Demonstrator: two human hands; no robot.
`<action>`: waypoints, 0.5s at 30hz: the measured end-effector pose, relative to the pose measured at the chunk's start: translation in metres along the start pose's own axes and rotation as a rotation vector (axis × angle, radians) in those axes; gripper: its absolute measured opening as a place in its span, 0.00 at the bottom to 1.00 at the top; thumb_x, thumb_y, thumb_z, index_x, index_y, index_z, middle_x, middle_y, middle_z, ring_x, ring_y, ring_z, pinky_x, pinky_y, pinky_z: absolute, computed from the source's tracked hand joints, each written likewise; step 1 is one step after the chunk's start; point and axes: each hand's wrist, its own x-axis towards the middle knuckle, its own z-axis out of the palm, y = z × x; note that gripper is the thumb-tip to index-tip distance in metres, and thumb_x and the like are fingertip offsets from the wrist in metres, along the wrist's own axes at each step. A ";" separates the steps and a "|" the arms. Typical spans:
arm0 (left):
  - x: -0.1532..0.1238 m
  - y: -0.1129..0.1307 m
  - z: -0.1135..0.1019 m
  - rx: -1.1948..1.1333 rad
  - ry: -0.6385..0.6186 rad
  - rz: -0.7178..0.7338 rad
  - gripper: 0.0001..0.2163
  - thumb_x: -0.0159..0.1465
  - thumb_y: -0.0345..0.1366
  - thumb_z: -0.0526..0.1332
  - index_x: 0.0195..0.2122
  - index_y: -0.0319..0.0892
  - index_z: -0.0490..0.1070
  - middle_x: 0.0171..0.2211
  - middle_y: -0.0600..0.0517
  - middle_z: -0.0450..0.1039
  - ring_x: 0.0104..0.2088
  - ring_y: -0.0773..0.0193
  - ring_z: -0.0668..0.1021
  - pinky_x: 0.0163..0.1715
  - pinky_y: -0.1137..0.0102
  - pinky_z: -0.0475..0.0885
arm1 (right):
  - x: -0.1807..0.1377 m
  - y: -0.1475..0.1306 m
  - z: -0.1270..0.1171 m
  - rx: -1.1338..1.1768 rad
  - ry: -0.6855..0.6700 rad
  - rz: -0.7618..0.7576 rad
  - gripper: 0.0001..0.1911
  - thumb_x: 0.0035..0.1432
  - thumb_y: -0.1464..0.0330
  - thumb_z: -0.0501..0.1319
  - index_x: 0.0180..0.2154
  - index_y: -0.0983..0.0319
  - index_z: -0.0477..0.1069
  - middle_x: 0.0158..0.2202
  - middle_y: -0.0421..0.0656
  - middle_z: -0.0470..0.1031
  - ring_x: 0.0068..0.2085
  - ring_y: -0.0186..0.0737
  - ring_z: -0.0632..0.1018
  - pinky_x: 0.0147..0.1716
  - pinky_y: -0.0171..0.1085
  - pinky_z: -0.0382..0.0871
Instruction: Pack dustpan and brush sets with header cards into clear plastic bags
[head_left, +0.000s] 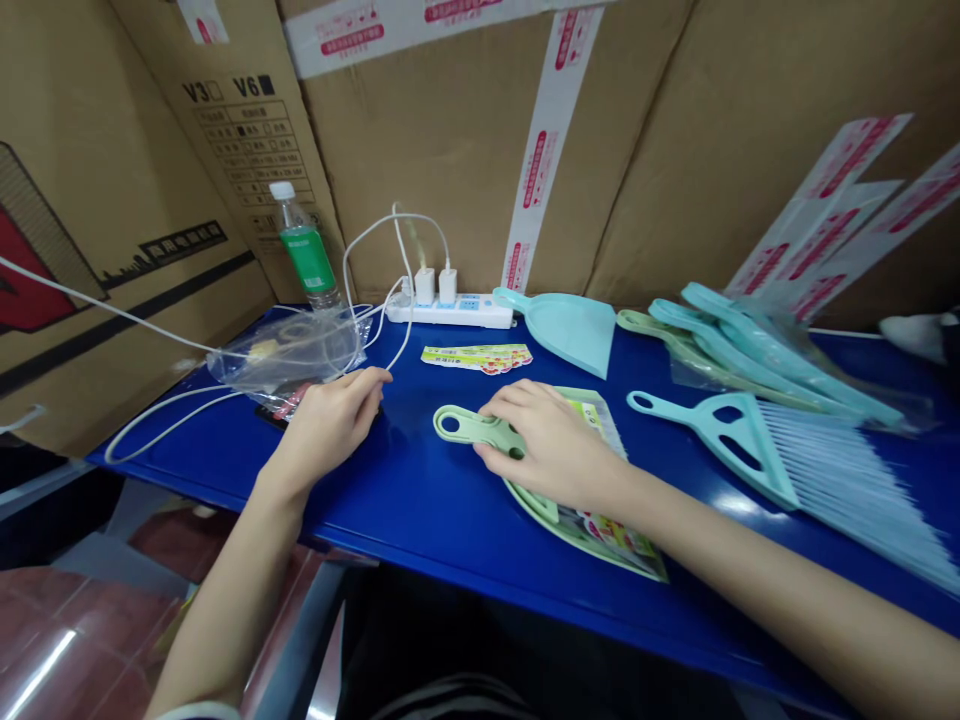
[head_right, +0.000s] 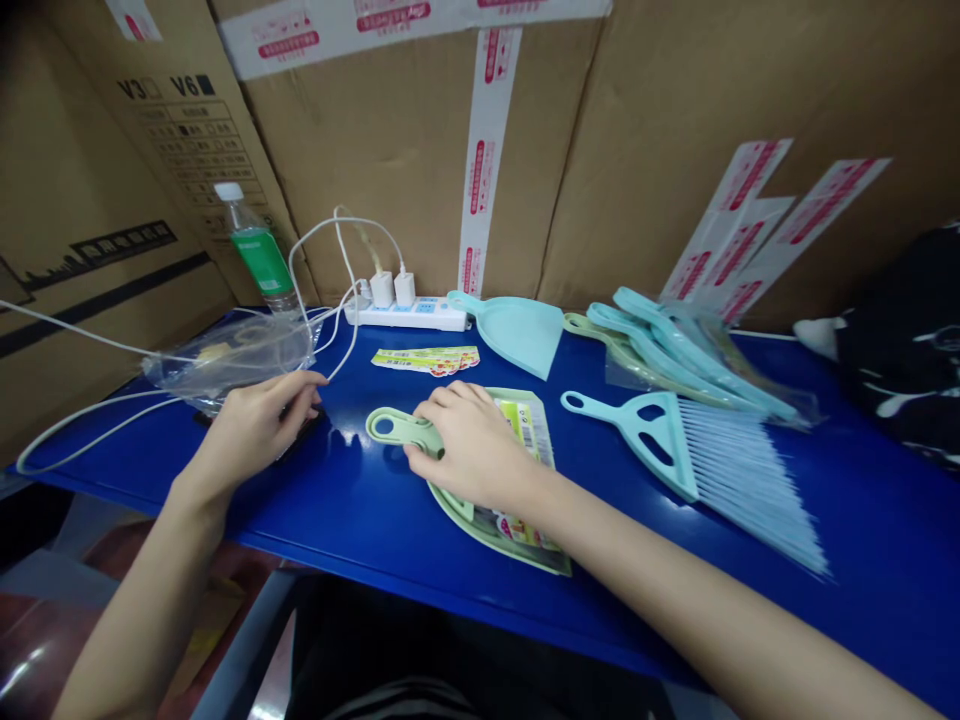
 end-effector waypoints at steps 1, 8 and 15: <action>0.000 0.000 0.000 0.014 0.010 -0.008 0.16 0.68 0.38 0.44 0.42 0.42 0.70 0.32 0.50 0.78 0.30 0.62 0.80 0.31 0.71 0.71 | 0.000 0.000 0.000 -0.003 0.000 0.002 0.12 0.56 0.63 0.58 0.38 0.63 0.75 0.36 0.48 0.76 0.41 0.50 0.73 0.45 0.51 0.66; 0.002 -0.004 -0.001 0.112 0.054 -0.129 0.14 0.66 0.36 0.46 0.41 0.43 0.71 0.36 0.48 0.79 0.37 0.58 0.81 0.35 0.69 0.73 | -0.002 0.003 -0.001 -0.008 0.018 0.004 0.12 0.55 0.63 0.58 0.37 0.62 0.75 0.34 0.47 0.76 0.39 0.49 0.73 0.42 0.50 0.66; 0.012 -0.027 -0.007 0.210 0.061 -0.248 0.11 0.61 0.32 0.50 0.39 0.44 0.72 0.33 0.49 0.79 0.34 0.57 0.81 0.35 0.67 0.75 | -0.004 0.007 -0.003 -0.007 0.032 -0.003 0.12 0.55 0.64 0.58 0.37 0.62 0.76 0.34 0.47 0.76 0.39 0.49 0.73 0.42 0.50 0.66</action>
